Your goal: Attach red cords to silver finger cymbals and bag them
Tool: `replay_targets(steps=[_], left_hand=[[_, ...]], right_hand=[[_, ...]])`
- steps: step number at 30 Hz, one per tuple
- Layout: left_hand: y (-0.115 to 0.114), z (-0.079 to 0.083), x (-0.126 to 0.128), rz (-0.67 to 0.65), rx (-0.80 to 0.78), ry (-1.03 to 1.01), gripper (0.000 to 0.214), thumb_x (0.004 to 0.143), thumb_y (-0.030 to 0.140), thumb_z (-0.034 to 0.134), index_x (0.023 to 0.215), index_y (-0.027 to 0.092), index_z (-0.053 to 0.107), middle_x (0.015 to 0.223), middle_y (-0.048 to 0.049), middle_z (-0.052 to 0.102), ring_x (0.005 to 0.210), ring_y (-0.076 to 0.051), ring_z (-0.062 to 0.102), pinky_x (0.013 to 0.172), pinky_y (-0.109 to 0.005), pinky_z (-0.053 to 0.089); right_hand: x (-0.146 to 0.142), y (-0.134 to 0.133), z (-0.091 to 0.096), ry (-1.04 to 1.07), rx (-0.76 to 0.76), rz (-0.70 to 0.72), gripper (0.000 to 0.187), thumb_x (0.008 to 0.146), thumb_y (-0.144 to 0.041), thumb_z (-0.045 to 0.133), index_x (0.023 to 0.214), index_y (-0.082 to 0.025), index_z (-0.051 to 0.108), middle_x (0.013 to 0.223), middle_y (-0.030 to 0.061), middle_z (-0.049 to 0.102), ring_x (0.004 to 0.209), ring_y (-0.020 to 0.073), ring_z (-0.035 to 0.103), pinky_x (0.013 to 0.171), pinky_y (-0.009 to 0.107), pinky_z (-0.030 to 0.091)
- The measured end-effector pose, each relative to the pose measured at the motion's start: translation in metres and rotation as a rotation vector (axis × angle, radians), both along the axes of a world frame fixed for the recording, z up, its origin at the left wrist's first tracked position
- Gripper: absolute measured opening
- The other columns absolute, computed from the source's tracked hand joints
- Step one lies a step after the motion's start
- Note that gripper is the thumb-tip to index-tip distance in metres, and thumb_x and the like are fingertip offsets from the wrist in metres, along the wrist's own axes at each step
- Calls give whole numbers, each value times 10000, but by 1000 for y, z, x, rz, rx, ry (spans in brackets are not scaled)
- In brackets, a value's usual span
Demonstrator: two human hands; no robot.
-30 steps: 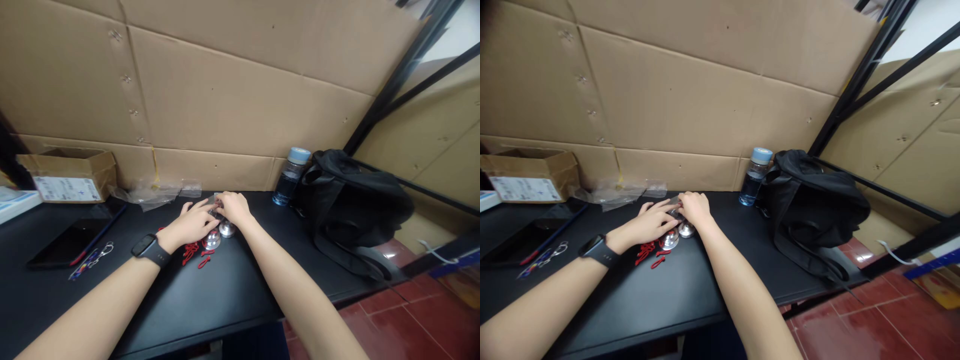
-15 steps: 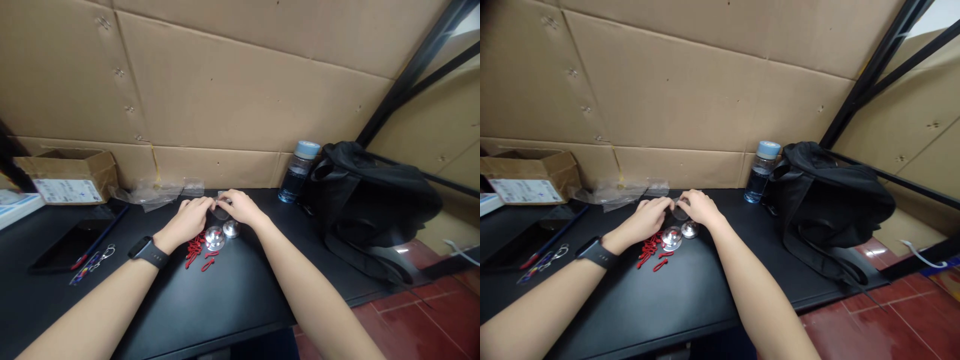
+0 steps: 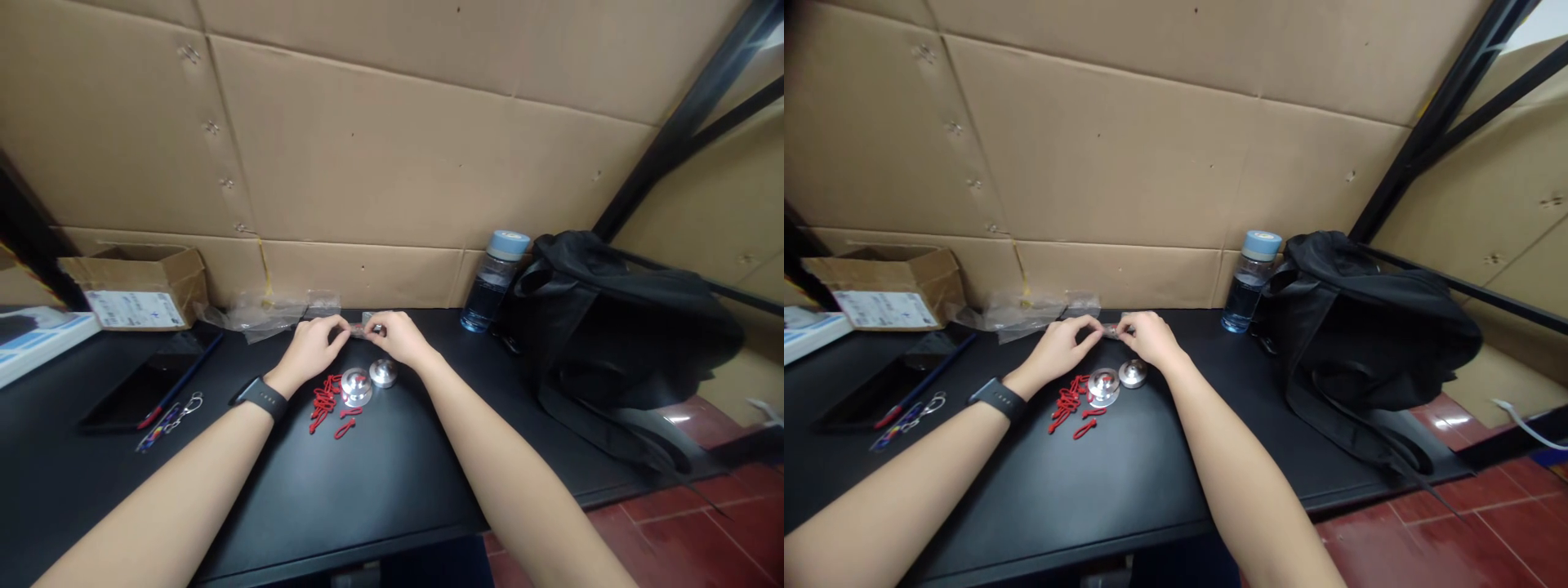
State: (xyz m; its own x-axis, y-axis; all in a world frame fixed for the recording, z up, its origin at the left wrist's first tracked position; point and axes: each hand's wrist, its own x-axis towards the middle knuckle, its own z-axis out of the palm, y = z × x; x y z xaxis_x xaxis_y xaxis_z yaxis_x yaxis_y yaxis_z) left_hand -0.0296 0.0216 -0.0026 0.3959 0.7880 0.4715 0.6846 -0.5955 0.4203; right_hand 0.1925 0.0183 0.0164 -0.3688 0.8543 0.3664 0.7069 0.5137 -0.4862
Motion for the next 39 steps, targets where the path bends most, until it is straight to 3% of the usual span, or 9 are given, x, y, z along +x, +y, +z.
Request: replay_targets(steps=[6,10,13,17,19,24,32,35,39], left_hand=[[3,1,-3,31,-123,-159,198,941,377,542,955,228,671,946,-33,773,875,-225,718,807,-333,496],[4,-3,-3,83,-246,-321,391,891,365,610,1250,244,515,857,1,774,733,-187,713,771,-317,500],[2,-3,-3,79,-265,-338,463,901,356,599,1316,257,420,767,35,750,736,-185,719,797,-321,500],[-2,1,0,12,-167,-67,169,952,369,526,1063,277,615,834,18,758,829,-207,716,868,-362,473],[-4,2,2,-29,-129,55,194,966,392,510,1023,287,662,974,3,769,955,-238,701,912,-391,455],[-5,-5,2,-52,-126,138,421,911,378,601,1323,316,542,1271,-46,702,1205,-308,616,976,-448,426],[-9,-1,12,-12,-96,-3,396,901,256,579,1293,279,527,944,5,761,978,-241,707,948,-400,444],[-11,4,15,-81,-144,-81,196,939,278,528,1097,268,643,944,9,760,908,-207,710,898,-352,485],[-11,3,14,-177,-124,-74,266,989,297,462,963,262,725,1040,-22,730,994,-205,689,949,-347,501]], right_hand=[[1,4,1,253,-64,4,41,855,-171,673,864,-181,712,812,17,754,752,144,694,742,230,496],[-1,4,-4,331,-111,-57,418,818,-155,666,1222,-217,575,682,-62,700,665,138,675,717,225,501],[-3,-2,-4,189,-88,-46,483,835,-124,616,1294,-257,544,667,-76,689,649,136,663,718,220,491],[-7,-10,1,-116,-52,-45,340,881,-126,553,1090,-325,732,876,-9,752,807,173,698,754,254,489],[-9,-13,4,-208,-52,-91,356,891,-144,551,1073,-363,766,1009,10,762,902,214,710,766,288,495],[-9,-16,9,-270,-75,-227,367,861,-153,577,1080,-378,767,985,24,757,894,254,714,729,317,496],[-5,-11,4,-241,-88,-326,354,807,-158,615,1067,-356,752,916,33,753,835,255,705,706,305,476],[-1,-7,2,-186,-89,-249,370,797,-116,588,1048,-324,762,838,12,748,774,212,694,697,269,466],[4,-1,-3,-121,-110,0,382,791,-60,551,1024,-265,772,709,-24,719,690,157,669,693,228,463]])
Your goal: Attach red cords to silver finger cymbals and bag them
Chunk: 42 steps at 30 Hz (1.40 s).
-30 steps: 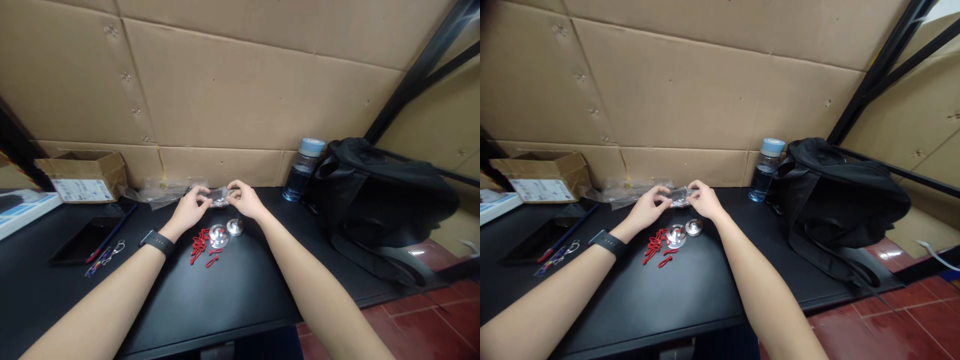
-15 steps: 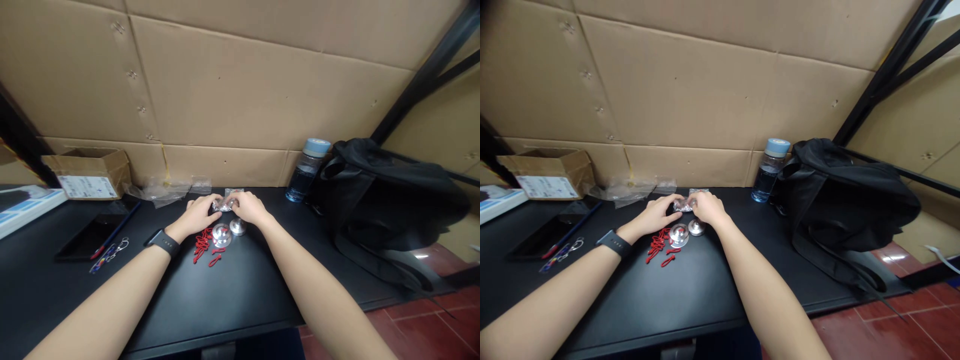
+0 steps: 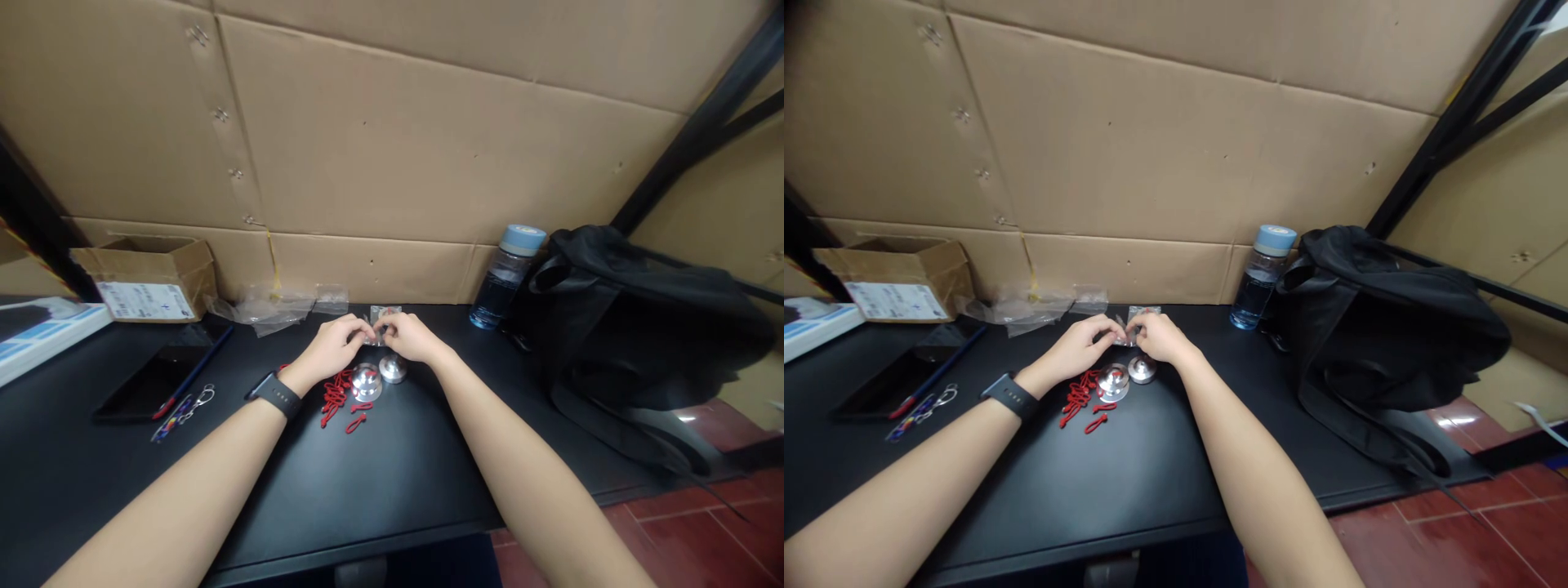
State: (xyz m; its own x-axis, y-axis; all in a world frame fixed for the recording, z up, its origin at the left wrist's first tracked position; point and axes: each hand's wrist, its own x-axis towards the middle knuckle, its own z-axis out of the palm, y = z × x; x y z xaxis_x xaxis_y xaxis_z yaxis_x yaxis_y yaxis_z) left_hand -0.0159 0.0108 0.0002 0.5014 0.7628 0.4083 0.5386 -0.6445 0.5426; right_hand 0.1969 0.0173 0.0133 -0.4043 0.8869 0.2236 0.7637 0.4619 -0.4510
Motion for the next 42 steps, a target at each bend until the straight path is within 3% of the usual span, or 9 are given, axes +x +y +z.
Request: replay_targets(steps=[4,9,12,17,21,25,33,38,42], left_hand=[[-2,-5,0,5,62,121,237,958,323,538,1119,259,699,1180,-54,661,1097,-236,656,1002,-389,501],[-7,-7,1,97,114,307,388,923,347,592,1294,244,639,1428,-118,537,1270,-326,563,1043,-492,470],[-8,-8,-1,203,162,386,331,940,348,583,1244,281,694,1508,-106,502,1387,-378,434,1063,-567,407],[-2,-10,-5,238,189,346,243,977,338,574,1137,312,755,1419,-54,606,1337,-328,459,1034,-518,384],[1,-9,-4,270,179,256,275,1004,417,550,1084,285,779,1343,-52,658,1280,-315,490,1007,-499,377],[1,-3,-2,300,142,152,305,1009,449,541,1055,269,782,1262,-55,697,1245,-305,519,1009,-488,378],[10,0,-13,257,61,-5,424,1017,489,475,941,212,787,1138,-68,705,1139,-277,562,1019,-422,417],[8,0,-13,229,58,24,513,1025,506,430,765,221,769,990,-57,712,1087,-270,574,1011,-420,399],[4,1,-9,178,96,91,466,1023,470,452,767,239,765,1042,-36,733,1113,-269,562,1028,-439,366]], right_hand=[[1,2,-4,14,19,-14,383,787,-61,548,1020,-263,774,683,-30,703,673,154,652,700,229,464],[-2,0,-3,-54,16,-90,382,805,-85,559,1027,-299,784,746,-15,704,703,167,638,696,247,459],[-3,1,-2,-111,7,-29,370,813,-78,561,1021,-271,799,757,10,676,770,185,632,762,271,476],[-5,2,-4,-132,63,111,392,768,-110,707,1144,-197,775,1056,93,643,1074,250,591,1009,356,452],[-8,0,-6,-103,106,52,311,846,-257,755,1147,-177,761,1161,127,618,1136,276,557,1024,406,438],[-8,2,-3,73,111,24,163,868,-267,755,993,-163,772,1055,88,678,1009,224,619,953,360,459],[-15,1,-1,729,-347,97,199,840,-274,766,947,-163,640,842,39,763,795,174,715,785,292,540],[-13,-2,13,738,-338,66,183,814,-214,779,896,-175,620,714,18,739,667,150,684,670,252,530],[5,-5,32,626,-230,-28,93,843,-146,714,919,-152,661,720,35,749,655,136,670,656,233,501]])
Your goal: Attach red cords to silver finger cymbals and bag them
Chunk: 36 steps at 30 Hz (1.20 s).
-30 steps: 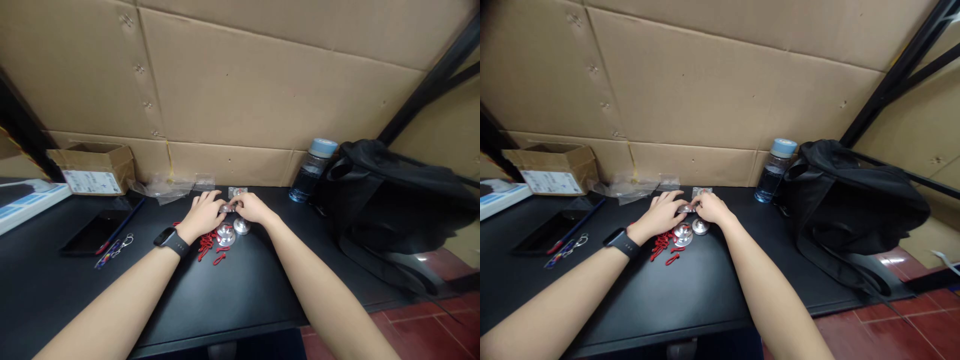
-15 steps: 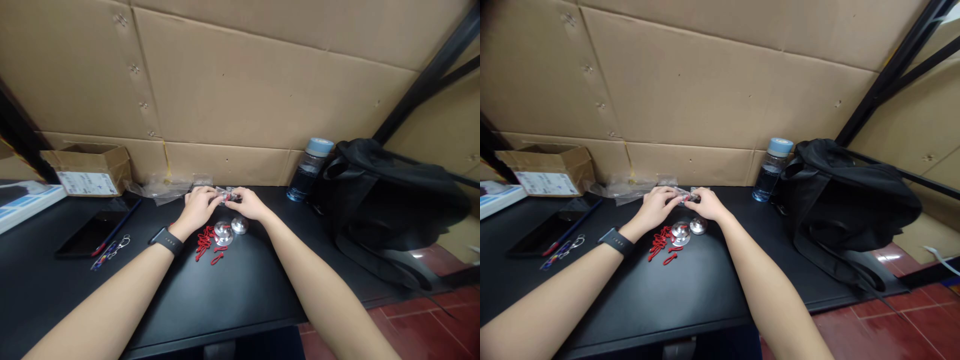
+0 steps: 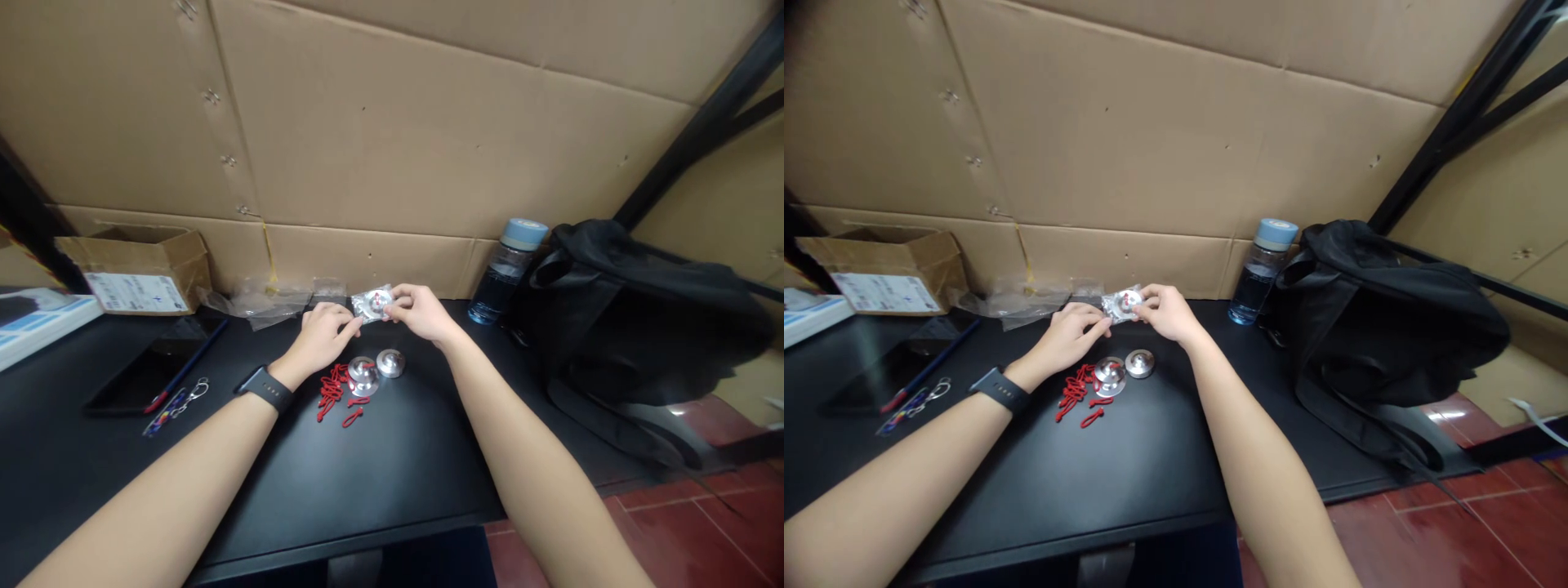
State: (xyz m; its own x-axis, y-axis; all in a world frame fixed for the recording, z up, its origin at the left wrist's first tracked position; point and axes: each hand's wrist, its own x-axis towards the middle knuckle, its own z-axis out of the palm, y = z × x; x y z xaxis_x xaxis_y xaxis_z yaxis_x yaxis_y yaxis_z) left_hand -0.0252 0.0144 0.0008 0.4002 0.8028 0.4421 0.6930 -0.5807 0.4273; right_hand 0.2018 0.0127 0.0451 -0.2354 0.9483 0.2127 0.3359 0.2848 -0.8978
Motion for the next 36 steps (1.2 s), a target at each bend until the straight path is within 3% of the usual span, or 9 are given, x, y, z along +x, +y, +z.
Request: replay_targets(steps=[7,9,15,18,23,26,28,31,36], left_hand=[[-2,0,3,-34,32,56,370,1001,422,495,810,242,756,1076,-30,748,1134,-276,561,990,-456,371],[-2,0,1,9,50,54,351,990,422,505,824,239,754,1082,-35,750,1132,-284,567,975,-459,385],[-1,-2,-13,11,-3,35,356,985,412,475,843,214,735,1008,-64,756,987,-253,656,923,-387,465],[-8,0,-17,-111,-63,12,337,999,414,456,971,224,734,1042,-56,756,984,-228,683,912,-345,487],[-25,8,-11,-213,-49,36,327,1000,423,486,1069,224,735,1115,-67,745,1035,-227,682,944,-338,497],[-35,13,-2,-353,-66,108,315,997,404,520,1169,244,729,1178,-64,731,1087,-219,670,982,-323,487],[-41,14,5,-413,-79,148,307,998,386,531,1199,261,726,1178,-58,728,1080,-209,670,976,-306,487],[-49,18,10,-406,-80,166,306,1014,376,505,1170,258,740,1128,-61,734,1031,-201,681,933,-284,493],[-44,25,-3,-338,-56,249,303,1008,377,507,1168,254,733,1121,-70,730,1023,-221,684,915,-304,498]], right_hand=[[56,-6,21,-400,-245,94,108,801,-81,664,882,-144,699,701,24,740,632,129,634,614,218,470],[75,-5,20,-608,-313,-48,145,765,-40,643,831,-153,707,696,21,739,637,131,639,607,210,464],[107,-16,2,-788,-291,-369,171,727,-50,665,856,-140,731,809,86,765,734,181,683,672,256,475],[102,-25,-8,-849,-233,-515,386,715,-144,757,1093,-211,721,1027,109,766,962,261,703,848,363,489],[75,-30,-13,-887,-93,-687,420,855,-250,674,1270,-204,642,1290,199,649,1225,343,603,1026,530,382],[65,-26,-11,-876,-10,-660,375,904,-307,632,1268,-217,645,1343,185,617,1238,315,589,998,463,418],[64,-23,-12,-869,-7,-578,267,868,-314,682,1122,-238,713,1217,126,693,1124,278,652,934,403,457],[65,-20,-12,-859,-22,-501,151,798,-272,752,942,-225,748,1033,87,751,984,253,694,867,363,476],[61,-28,5,-758,127,-431,174,893,-268,642,1029,-216,736,1050,71,755,945,199,683,818,290,485]])
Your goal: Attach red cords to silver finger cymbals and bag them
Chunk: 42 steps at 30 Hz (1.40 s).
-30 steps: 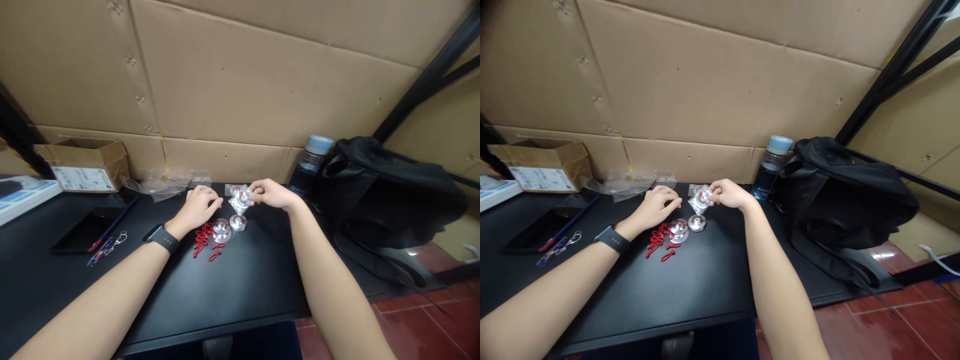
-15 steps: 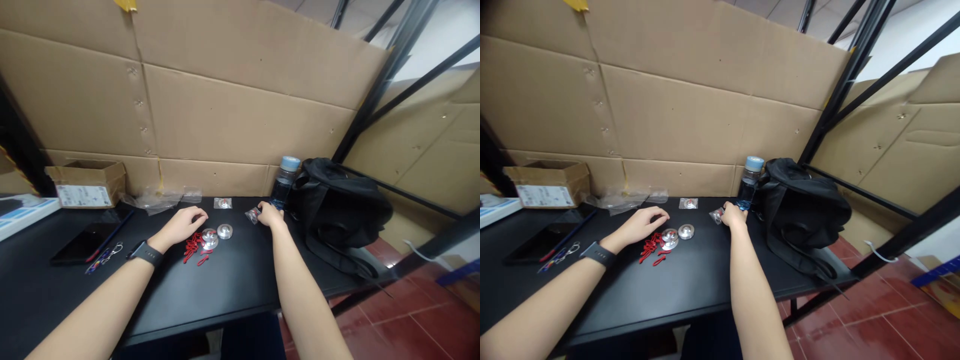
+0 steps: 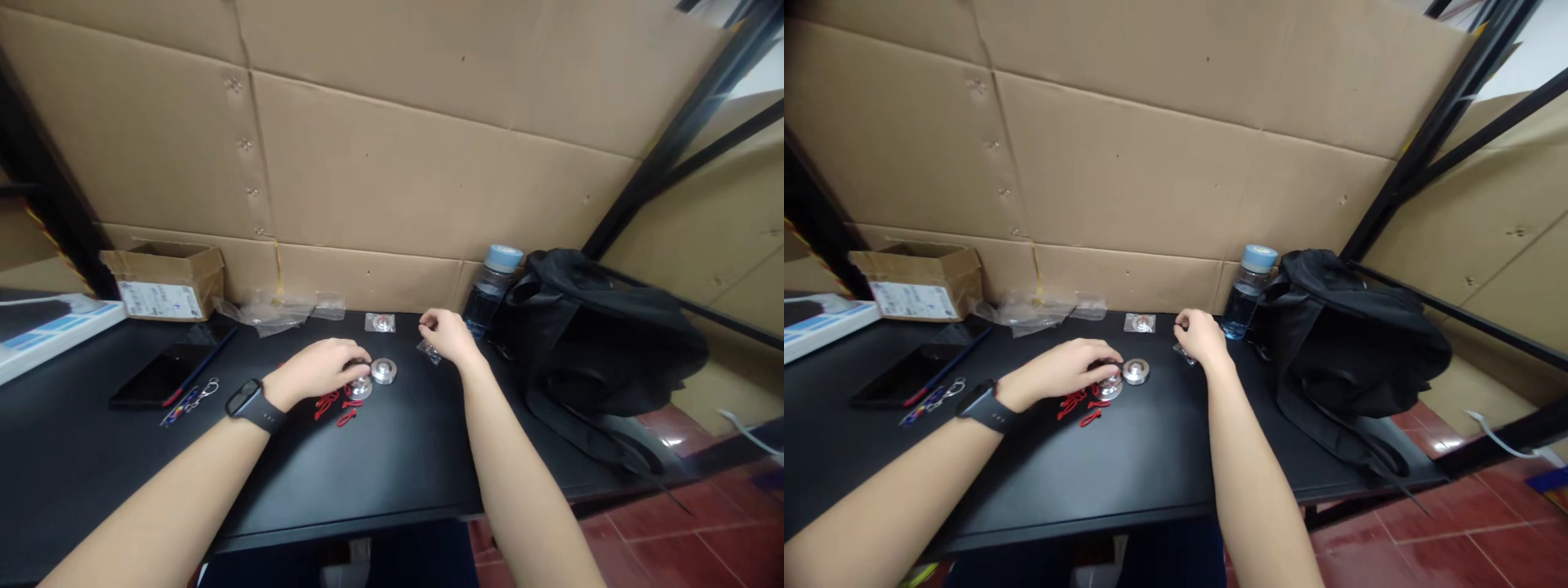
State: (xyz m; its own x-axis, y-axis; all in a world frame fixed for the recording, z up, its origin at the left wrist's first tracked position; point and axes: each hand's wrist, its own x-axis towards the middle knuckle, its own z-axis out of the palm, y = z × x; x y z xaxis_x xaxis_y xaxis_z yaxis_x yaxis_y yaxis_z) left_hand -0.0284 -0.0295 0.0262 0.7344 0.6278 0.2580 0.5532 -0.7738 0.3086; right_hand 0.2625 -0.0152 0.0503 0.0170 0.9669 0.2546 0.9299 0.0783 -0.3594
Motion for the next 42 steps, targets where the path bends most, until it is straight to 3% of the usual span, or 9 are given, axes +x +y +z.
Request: replay_targets(steps=[2,4,8,12,16,22,28,38,42], left_hand=[[9,1,-14,65,24,20,296,995,337,512,1181,255,728,1184,-77,715,1060,-232,679,948,-324,492],[18,1,-29,125,13,32,284,941,322,586,1176,252,730,1190,-81,716,1067,-243,678,955,-334,493],[29,4,-51,131,-155,24,365,817,368,737,1158,238,737,1116,-55,753,950,-220,699,848,-292,520],[27,12,-55,67,-301,52,330,727,327,811,1050,266,781,999,-6,775,907,-194,696,768,-244,506],[21,14,-46,73,-289,127,305,646,191,825,940,271,808,863,12,776,808,-182,698,712,-233,483],[19,12,-39,92,-253,146,199,685,170,782,867,249,799,794,4,769,748,-173,704,674,-234,475],[24,10,-52,128,-318,165,325,648,300,838,967,269,788,806,15,757,722,-172,699,628,-228,468],[15,9,-30,27,-254,114,63,802,264,753,855,238,772,790,5,730,678,-145,640,617,-234,426],[16,6,-29,-21,-213,80,137,785,214,769,918,250,768,849,8,744,748,-154,647,669,-235,441]], right_hand=[[-10,-9,8,173,56,292,173,905,-282,632,1002,-189,742,922,52,756,775,169,670,737,272,497],[-25,-19,11,251,26,504,202,880,-312,689,1033,-194,747,906,39,751,755,165,666,695,261,495],[-58,-31,-1,53,-58,661,238,841,-277,759,1076,-240,764,1007,43,749,872,191,673,779,282,488],[-76,-31,-17,-119,-81,656,193,832,-164,749,1010,-231,783,1001,68,727,949,223,664,850,305,476],[-75,-29,-18,-90,-65,632,244,832,-187,767,1076,-203,759,1037,82,708,945,218,665,859,301,482],[-64,-27,-11,-88,-129,631,266,792,-202,786,1057,-211,761,999,63,724,925,214,672,824,285,483],[-59,-26,-11,-114,-203,575,378,721,-219,836,1090,-218,757,998,59,745,898,224,681,812,301,480],[-59,-28,-8,-64,-193,581,353,714,-183,807,1062,-218,761,954,39,769,836,202,695,744,268,472],[-58,-28,-7,-68,-185,581,338,726,-188,767,1062,-223,757,940,34,768,813,194,692,737,264,474]])
